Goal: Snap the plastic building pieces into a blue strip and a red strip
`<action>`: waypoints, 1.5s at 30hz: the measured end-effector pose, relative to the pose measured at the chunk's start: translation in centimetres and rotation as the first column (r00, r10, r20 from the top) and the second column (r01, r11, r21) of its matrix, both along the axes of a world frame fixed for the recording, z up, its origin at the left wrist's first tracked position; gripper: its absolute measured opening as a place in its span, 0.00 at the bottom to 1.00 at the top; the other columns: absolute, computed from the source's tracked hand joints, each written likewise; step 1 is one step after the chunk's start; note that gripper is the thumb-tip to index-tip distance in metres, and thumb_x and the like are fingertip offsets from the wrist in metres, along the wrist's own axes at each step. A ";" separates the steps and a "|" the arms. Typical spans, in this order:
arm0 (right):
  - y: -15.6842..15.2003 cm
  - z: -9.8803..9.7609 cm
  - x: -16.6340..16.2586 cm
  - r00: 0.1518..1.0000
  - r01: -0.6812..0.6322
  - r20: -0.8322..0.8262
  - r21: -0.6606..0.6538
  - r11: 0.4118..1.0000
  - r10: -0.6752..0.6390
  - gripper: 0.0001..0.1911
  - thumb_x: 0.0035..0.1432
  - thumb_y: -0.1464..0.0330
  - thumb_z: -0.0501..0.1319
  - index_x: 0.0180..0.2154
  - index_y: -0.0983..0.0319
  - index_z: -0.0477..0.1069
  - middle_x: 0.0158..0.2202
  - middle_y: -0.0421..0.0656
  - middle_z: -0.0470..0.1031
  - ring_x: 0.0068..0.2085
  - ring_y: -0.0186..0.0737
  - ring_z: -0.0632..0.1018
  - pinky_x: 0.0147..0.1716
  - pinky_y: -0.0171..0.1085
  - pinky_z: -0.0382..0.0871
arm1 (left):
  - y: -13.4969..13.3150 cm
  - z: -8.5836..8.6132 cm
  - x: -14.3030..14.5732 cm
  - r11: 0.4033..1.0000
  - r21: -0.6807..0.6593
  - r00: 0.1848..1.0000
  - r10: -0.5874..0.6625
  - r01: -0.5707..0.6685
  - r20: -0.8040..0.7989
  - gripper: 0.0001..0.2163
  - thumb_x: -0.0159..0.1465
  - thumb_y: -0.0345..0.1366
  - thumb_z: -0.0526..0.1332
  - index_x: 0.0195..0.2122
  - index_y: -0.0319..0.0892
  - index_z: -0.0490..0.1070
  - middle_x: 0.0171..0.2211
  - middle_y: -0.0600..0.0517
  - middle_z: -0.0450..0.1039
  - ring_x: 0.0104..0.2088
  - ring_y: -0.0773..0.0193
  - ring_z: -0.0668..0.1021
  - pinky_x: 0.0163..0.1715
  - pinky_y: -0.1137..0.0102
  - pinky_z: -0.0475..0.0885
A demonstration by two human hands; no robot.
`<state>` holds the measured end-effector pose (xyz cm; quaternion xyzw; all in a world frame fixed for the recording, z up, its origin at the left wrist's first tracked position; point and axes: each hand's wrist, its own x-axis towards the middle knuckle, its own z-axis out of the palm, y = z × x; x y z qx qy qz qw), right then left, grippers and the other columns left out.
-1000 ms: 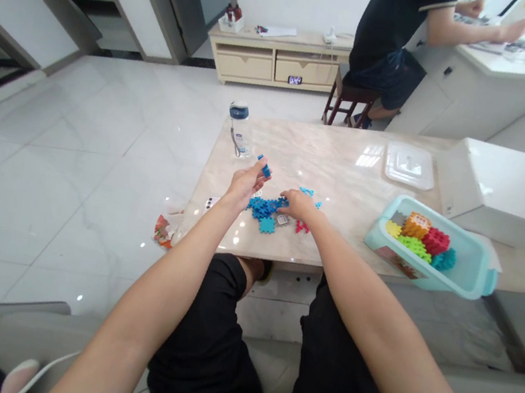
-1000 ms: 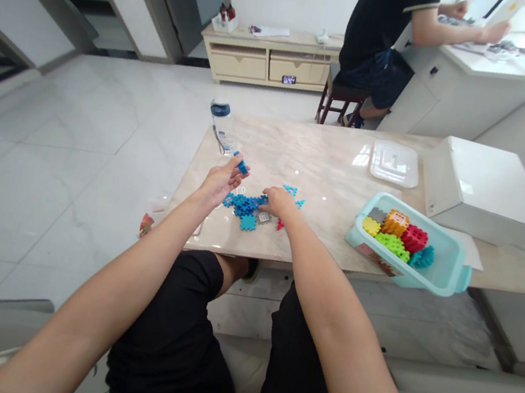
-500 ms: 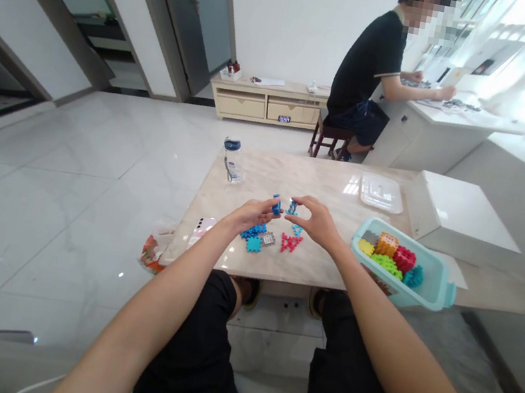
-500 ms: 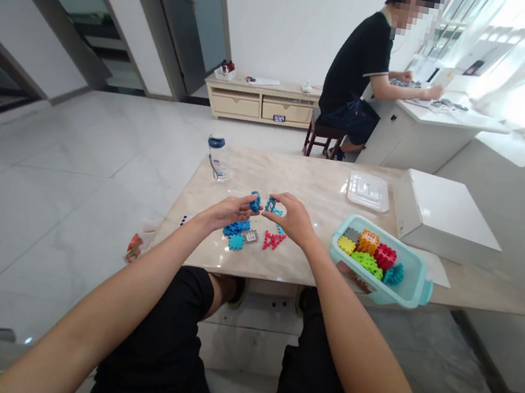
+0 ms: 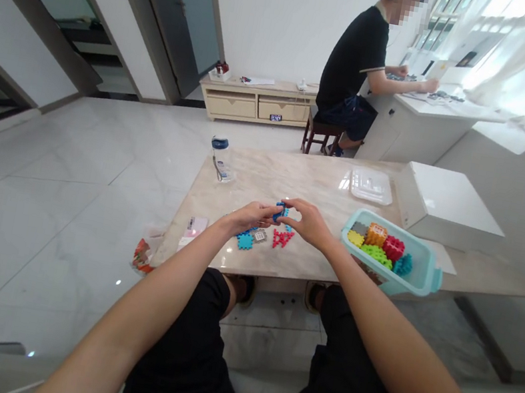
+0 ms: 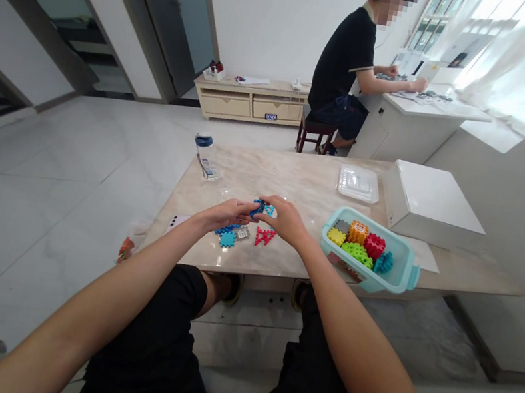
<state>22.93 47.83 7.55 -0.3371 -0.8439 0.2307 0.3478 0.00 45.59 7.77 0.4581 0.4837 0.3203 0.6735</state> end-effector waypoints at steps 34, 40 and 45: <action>0.2 -1.1 -0.9 0.997 0.022 0.069 0.043 0.999 -0.025 0.36 0.62 0.69 0.71 0.69 0.59 0.68 0.65 0.53 0.75 0.62 0.53 0.80 0.63 0.51 0.74 | 1.8 0.3 -0.4 0.906 -0.064 0.892 0.422 -0.418 0.161 0.19 0.53 0.45 0.83 0.36 0.39 0.81 0.37 0.46 0.85 0.38 0.64 0.84 0.44 0.72 0.76; 1.9 -4.3 -2.5 0.923 0.058 0.383 -0.196 0.979 0.022 0.25 0.65 0.69 0.70 0.62 0.66 0.76 0.60 0.55 0.80 0.60 0.54 0.81 0.64 0.49 0.74 | 2.9 -1.6 -2.7 0.547 -0.078 0.538 0.836 -0.833 0.109 0.17 0.53 0.42 0.82 0.33 0.42 0.77 0.29 0.54 0.80 0.32 0.70 0.81 0.37 0.76 0.72; 2.9 -6.2 -7.4 0.830 -0.011 0.538 -0.248 0.969 0.147 0.21 0.66 0.73 0.67 0.60 0.66 0.78 0.59 0.53 0.81 0.60 0.50 0.82 0.64 0.43 0.73 | 1.7 -2.7 -5.0 0.564 -0.039 0.559 0.824 -0.825 0.092 0.18 0.52 0.43 0.83 0.36 0.40 0.80 0.30 0.52 0.81 0.32 0.69 0.80 0.35 0.76 0.70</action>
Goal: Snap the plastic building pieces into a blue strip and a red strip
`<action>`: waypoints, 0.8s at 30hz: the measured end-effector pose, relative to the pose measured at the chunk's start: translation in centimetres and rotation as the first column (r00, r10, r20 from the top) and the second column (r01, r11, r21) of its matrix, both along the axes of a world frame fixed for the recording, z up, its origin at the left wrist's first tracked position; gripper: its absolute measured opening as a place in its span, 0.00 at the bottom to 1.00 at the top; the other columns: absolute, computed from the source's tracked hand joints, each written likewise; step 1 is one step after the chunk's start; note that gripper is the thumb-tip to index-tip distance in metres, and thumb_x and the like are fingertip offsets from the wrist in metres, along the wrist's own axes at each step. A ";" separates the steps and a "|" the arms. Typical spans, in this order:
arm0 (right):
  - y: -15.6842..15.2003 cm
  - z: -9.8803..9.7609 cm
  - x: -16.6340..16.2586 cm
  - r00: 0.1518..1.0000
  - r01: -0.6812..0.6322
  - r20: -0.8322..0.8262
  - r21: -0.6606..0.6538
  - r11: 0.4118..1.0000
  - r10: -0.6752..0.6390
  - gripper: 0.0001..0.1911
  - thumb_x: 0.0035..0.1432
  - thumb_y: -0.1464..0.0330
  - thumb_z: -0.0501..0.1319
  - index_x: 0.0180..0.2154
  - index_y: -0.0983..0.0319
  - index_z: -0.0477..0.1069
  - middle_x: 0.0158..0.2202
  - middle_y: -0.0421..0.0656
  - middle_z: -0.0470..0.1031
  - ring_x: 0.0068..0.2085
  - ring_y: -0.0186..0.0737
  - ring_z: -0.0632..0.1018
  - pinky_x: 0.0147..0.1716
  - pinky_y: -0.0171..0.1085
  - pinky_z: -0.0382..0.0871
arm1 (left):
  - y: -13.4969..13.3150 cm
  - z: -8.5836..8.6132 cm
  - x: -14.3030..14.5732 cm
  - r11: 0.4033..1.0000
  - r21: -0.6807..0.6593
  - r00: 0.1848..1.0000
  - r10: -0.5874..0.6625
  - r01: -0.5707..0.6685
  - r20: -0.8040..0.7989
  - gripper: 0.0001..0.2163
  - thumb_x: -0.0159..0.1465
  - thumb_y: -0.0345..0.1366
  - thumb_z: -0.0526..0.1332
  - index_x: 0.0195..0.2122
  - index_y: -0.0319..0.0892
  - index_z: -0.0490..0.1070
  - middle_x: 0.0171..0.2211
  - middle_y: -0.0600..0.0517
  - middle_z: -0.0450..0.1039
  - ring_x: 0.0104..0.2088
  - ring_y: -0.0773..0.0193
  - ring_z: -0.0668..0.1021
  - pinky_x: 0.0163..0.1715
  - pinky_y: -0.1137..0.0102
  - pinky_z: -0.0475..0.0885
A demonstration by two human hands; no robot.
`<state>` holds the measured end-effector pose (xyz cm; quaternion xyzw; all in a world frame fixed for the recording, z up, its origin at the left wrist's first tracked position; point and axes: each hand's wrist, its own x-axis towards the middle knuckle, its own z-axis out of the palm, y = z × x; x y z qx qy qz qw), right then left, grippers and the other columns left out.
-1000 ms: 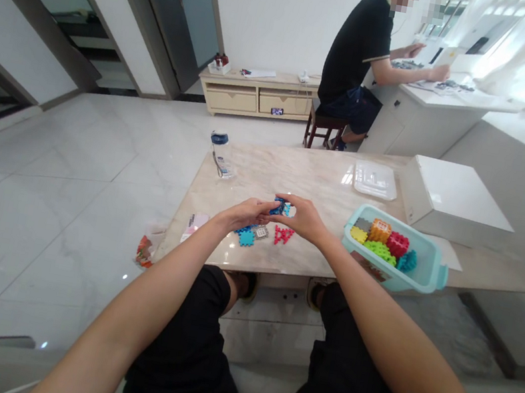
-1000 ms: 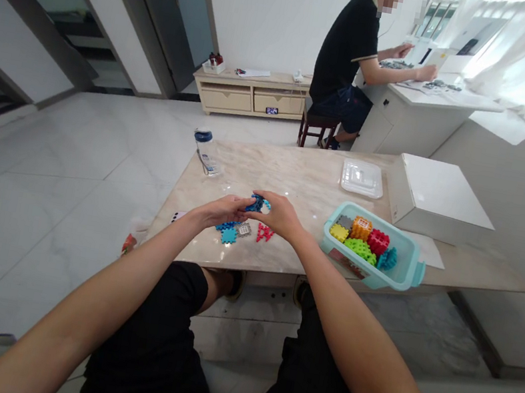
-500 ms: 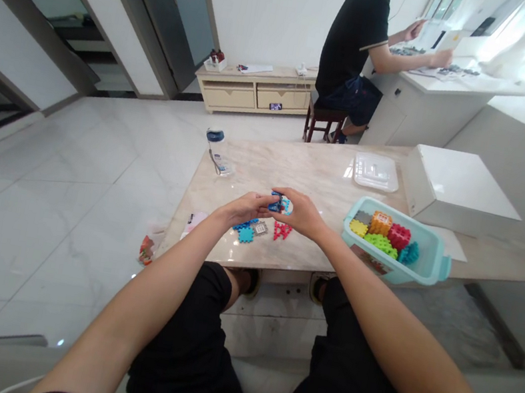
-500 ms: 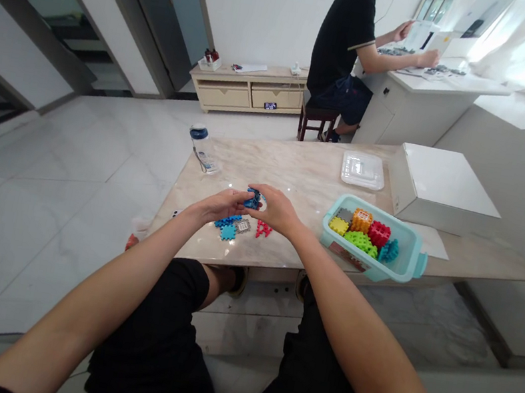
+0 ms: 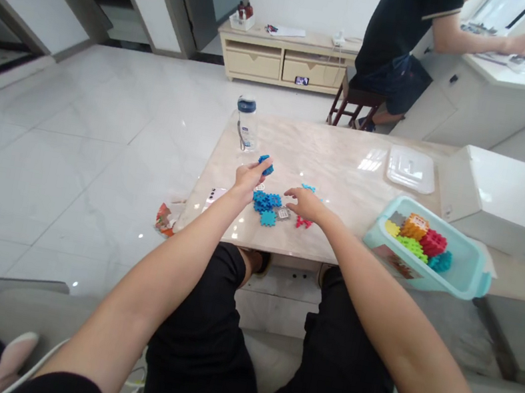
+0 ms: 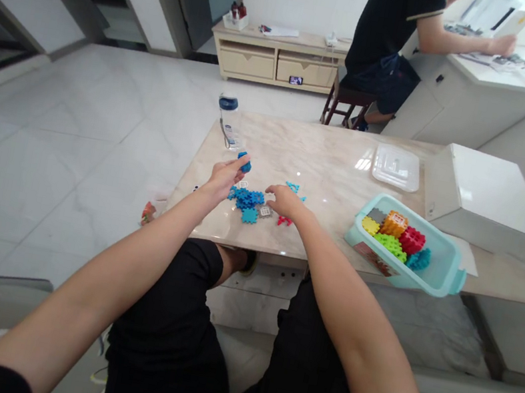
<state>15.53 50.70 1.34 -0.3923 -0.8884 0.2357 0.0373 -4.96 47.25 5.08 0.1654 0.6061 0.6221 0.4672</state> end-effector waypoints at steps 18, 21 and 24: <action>1.0 -2.0 -4.3 0.999 0.040 0.004 0.063 0.997 -0.040 0.26 0.61 0.66 0.72 0.59 0.67 0.79 0.58 0.57 0.79 0.58 0.52 0.81 0.61 0.40 0.72 | -1.8 -0.4 -3.0 0.999 0.007 0.993 -0.032 0.032 0.112 0.24 0.47 0.48 0.85 0.34 0.39 0.78 0.32 0.50 0.81 0.33 0.67 0.82 0.35 0.73 0.71; 1.0 -0.9 -3.3 0.949 0.268 -0.153 -0.065 0.961 -0.275 0.24 0.62 0.61 0.72 0.56 0.67 0.81 0.55 0.55 0.82 0.55 0.51 0.82 0.59 0.41 0.74 | -2.3 0.2 -2.7 0.998 -0.001 0.996 -0.069 0.069 0.058 0.24 0.48 0.49 0.84 0.34 0.39 0.78 0.31 0.49 0.81 0.32 0.67 0.81 0.35 0.72 0.72; 1.0 0.3 -1.9 0.781 0.416 -0.309 -0.390 0.822 -0.542 0.20 0.64 0.56 0.70 0.47 0.66 0.83 0.47 0.50 0.84 0.49 0.47 0.83 0.52 0.41 0.77 | -2.8 1.5 -2.2 0.987 0.040 0.988 -0.157 0.157 0.005 0.23 0.50 0.48 0.83 0.37 0.38 0.80 0.35 0.47 0.83 0.34 0.67 0.82 0.38 0.73 0.74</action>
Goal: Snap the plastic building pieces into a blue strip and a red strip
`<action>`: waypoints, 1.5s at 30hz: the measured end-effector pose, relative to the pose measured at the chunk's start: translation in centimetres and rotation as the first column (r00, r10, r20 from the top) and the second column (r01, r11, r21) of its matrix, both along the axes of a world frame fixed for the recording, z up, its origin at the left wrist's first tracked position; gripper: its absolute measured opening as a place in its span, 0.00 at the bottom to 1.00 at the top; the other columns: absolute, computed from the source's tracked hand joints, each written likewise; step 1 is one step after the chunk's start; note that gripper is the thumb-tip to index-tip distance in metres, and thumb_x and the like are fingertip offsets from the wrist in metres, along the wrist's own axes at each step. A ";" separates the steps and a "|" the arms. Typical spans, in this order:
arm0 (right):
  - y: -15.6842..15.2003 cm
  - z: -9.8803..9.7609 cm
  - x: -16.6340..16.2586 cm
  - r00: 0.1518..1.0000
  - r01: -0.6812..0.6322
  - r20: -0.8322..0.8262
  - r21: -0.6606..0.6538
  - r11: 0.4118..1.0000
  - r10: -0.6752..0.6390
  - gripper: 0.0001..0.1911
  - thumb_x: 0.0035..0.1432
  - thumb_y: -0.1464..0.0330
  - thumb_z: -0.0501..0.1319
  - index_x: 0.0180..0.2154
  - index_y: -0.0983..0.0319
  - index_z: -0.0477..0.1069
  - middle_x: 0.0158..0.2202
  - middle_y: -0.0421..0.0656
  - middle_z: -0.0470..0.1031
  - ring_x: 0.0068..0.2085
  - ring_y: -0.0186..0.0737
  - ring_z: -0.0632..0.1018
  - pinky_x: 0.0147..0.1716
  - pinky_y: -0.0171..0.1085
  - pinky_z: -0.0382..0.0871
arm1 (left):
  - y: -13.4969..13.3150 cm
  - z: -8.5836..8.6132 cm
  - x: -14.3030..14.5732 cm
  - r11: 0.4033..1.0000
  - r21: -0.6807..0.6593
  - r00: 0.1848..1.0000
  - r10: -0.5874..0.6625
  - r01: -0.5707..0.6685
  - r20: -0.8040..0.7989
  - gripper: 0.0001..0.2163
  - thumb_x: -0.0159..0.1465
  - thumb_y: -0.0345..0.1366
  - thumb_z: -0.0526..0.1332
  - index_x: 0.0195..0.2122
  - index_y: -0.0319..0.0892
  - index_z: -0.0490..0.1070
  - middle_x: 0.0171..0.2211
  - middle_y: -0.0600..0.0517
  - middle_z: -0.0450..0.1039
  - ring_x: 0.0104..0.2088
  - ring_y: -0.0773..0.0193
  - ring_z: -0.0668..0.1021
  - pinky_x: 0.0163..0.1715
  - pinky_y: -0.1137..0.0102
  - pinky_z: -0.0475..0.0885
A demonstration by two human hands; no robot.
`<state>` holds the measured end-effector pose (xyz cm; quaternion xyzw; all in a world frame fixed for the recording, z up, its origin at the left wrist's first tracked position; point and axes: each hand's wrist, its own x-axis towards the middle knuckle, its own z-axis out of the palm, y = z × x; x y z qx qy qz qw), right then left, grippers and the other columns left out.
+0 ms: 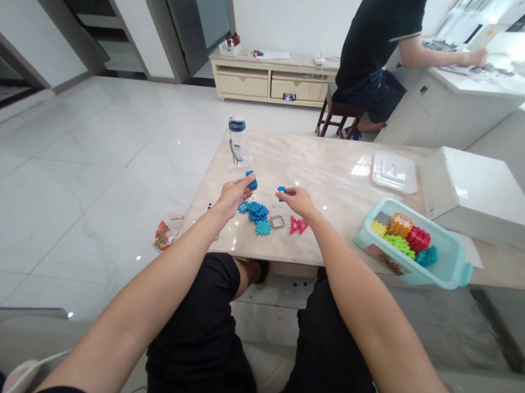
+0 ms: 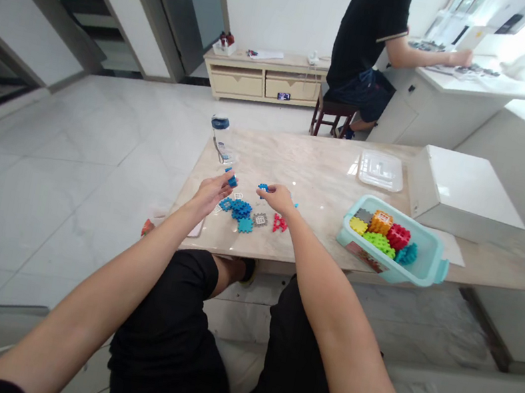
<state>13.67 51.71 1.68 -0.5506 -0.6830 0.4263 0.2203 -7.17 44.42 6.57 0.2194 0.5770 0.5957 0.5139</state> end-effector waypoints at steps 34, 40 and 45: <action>-5.9 8.3 8.2 0.734 -0.110 -0.678 -0.192 0.975 -0.051 0.30 0.55 0.46 0.75 0.48 0.62 0.84 0.50 0.49 0.83 0.49 0.41 0.81 0.50 0.39 0.77 | -1.2 5.5 8.9 0.848 0.253 0.877 -0.401 0.465 -0.266 0.26 0.48 0.45 0.84 0.45 0.39 0.85 0.46 0.42 0.86 0.48 0.54 0.83 0.50 0.65 0.76; -5.7 7.9 8.2 0.700 -0.135 -0.714 -0.160 0.978 -0.020 0.26 0.57 0.50 0.76 0.50 0.60 0.84 0.54 0.48 0.83 0.52 0.42 0.81 0.53 0.41 0.76 | -1.2 5.5 8.8 0.829 0.213 0.845 -0.453 0.516 -0.284 0.26 0.50 0.45 0.84 0.47 0.38 0.86 0.47 0.41 0.86 0.46 0.55 0.83 0.49 0.66 0.74; -5.6 8.1 8.2 0.754 -0.059 -0.656 -0.126 0.990 -0.039 0.26 0.56 0.52 0.76 0.52 0.58 0.83 0.55 0.46 0.84 0.53 0.44 0.81 0.51 0.42 0.75 | -1.0 5.2 8.8 0.838 0.165 0.847 -0.483 0.521 -0.222 0.25 0.50 0.48 0.84 0.45 0.40 0.86 0.47 0.42 0.85 0.47 0.56 0.83 0.47 0.68 0.73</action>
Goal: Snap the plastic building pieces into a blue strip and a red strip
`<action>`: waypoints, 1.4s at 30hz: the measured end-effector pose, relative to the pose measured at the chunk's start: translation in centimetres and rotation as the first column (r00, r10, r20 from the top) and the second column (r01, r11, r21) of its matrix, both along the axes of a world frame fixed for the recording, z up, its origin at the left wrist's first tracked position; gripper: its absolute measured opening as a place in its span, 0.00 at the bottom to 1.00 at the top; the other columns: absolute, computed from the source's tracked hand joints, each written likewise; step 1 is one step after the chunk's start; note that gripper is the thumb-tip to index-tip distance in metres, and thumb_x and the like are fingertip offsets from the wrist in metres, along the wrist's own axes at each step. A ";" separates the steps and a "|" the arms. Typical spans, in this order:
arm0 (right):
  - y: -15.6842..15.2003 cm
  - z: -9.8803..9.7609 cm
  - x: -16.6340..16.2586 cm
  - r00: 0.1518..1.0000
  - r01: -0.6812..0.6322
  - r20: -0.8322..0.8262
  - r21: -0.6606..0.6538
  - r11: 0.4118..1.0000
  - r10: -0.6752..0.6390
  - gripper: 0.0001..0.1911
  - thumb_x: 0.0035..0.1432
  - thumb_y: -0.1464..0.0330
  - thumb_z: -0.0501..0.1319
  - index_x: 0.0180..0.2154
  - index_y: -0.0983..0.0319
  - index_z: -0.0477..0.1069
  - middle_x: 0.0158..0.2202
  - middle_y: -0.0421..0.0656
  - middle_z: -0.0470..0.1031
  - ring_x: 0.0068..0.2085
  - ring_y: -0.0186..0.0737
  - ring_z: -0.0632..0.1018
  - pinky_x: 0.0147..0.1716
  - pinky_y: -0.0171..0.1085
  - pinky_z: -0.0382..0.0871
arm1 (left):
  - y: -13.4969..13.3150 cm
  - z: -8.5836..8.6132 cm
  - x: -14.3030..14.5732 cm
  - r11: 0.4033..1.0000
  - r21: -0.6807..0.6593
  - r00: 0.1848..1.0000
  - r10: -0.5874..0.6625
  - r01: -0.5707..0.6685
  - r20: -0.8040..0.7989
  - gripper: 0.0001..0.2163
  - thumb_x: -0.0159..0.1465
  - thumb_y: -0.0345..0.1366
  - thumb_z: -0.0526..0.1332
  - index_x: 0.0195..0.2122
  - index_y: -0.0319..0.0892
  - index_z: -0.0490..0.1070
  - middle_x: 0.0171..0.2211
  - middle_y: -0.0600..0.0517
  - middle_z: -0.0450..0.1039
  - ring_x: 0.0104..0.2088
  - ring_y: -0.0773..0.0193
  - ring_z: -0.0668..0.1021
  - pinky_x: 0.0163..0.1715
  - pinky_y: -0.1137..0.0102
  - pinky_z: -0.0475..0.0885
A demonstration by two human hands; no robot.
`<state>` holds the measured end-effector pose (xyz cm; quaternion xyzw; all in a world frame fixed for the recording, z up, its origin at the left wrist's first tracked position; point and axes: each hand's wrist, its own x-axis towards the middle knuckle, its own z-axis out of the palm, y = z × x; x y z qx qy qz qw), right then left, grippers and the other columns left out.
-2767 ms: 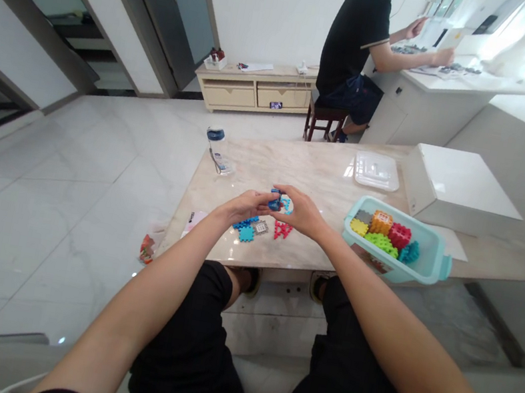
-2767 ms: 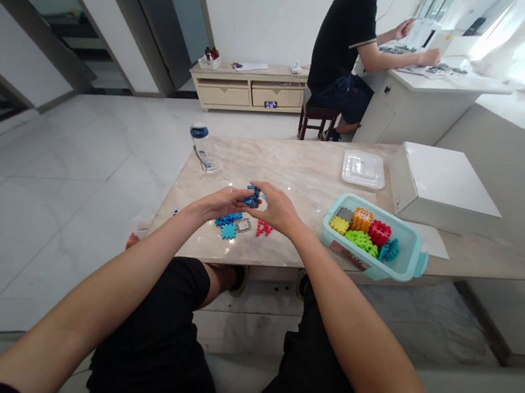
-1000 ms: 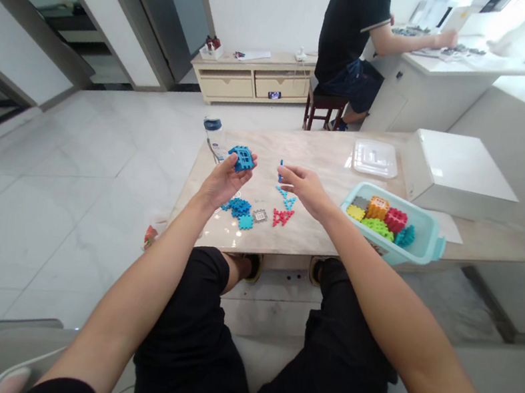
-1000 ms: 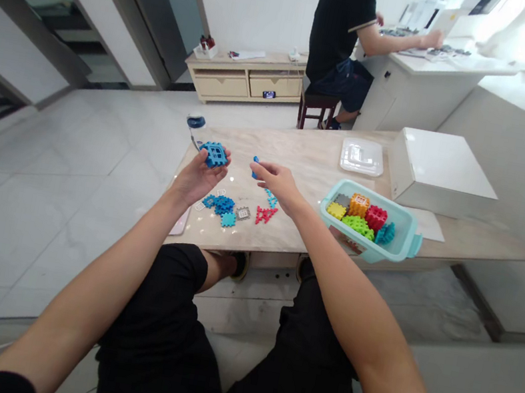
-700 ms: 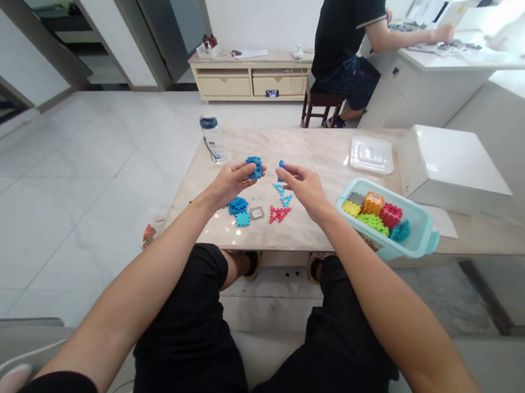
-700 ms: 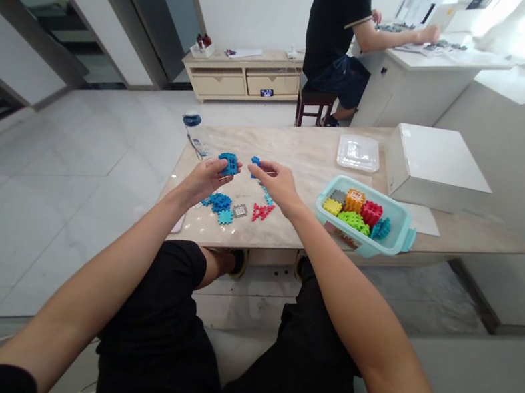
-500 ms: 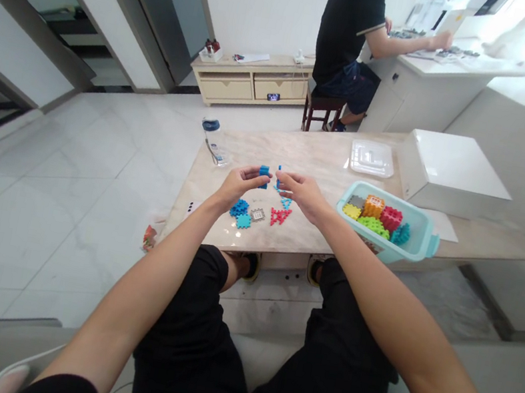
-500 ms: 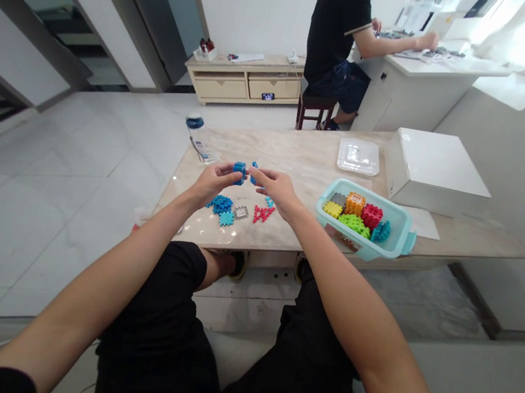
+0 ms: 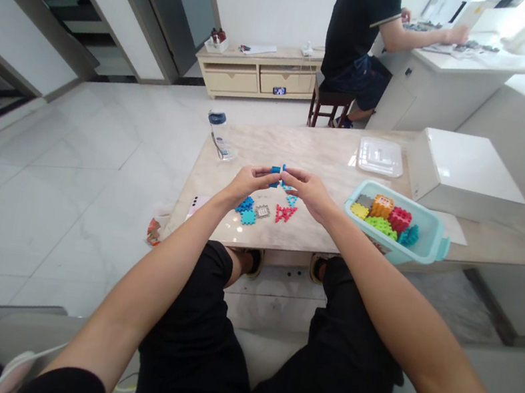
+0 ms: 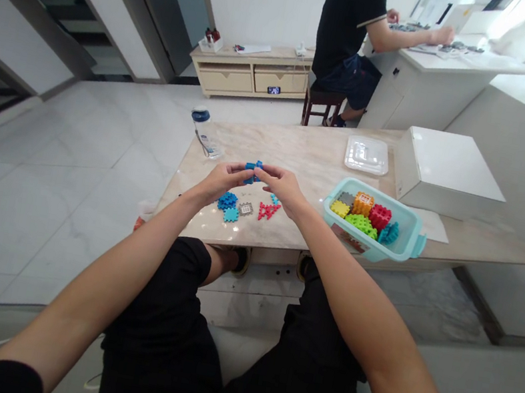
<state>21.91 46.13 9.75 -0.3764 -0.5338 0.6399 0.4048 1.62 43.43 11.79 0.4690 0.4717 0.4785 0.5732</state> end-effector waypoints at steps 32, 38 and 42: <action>-0.1 -0.3 -0.2 0.899 -0.113 0.410 0.559 0.821 -0.156 0.50 0.50 0.58 0.81 0.71 0.59 0.68 0.65 0.54 0.76 0.65 0.55 0.77 0.68 0.52 0.69 | 1.4 -2.5 -0.8 0.981 -0.164 0.989 -0.087 0.106 0.119 0.22 0.51 0.51 0.82 0.35 0.38 0.83 0.31 0.45 0.81 0.28 0.65 0.77 0.33 0.69 0.71; -0.9 0.9 -1.1 0.883 -0.177 0.451 0.574 0.799 -0.128 0.39 0.56 0.60 0.78 0.67 0.59 0.73 0.64 0.51 0.78 0.63 0.54 0.79 0.67 0.48 0.69 | 1.1 -2.4 -0.5 0.975 -0.163 0.982 -0.127 0.149 0.139 0.22 0.50 0.51 0.83 0.33 0.38 0.83 0.31 0.46 0.80 0.30 0.65 0.77 0.34 0.69 0.71; -1.0 1.2 -0.9 0.892 -0.185 0.440 0.558 0.809 -0.100 0.32 0.57 0.59 0.77 0.61 0.60 0.77 0.57 0.48 0.83 0.56 0.51 0.82 0.61 0.45 0.73 | 0.7 -2.1 -0.8 0.970 -0.171 0.977 -0.146 0.172 0.157 0.22 0.49 0.51 0.84 0.32 0.38 0.83 0.29 0.48 0.78 0.29 0.67 0.75 0.34 0.70 0.70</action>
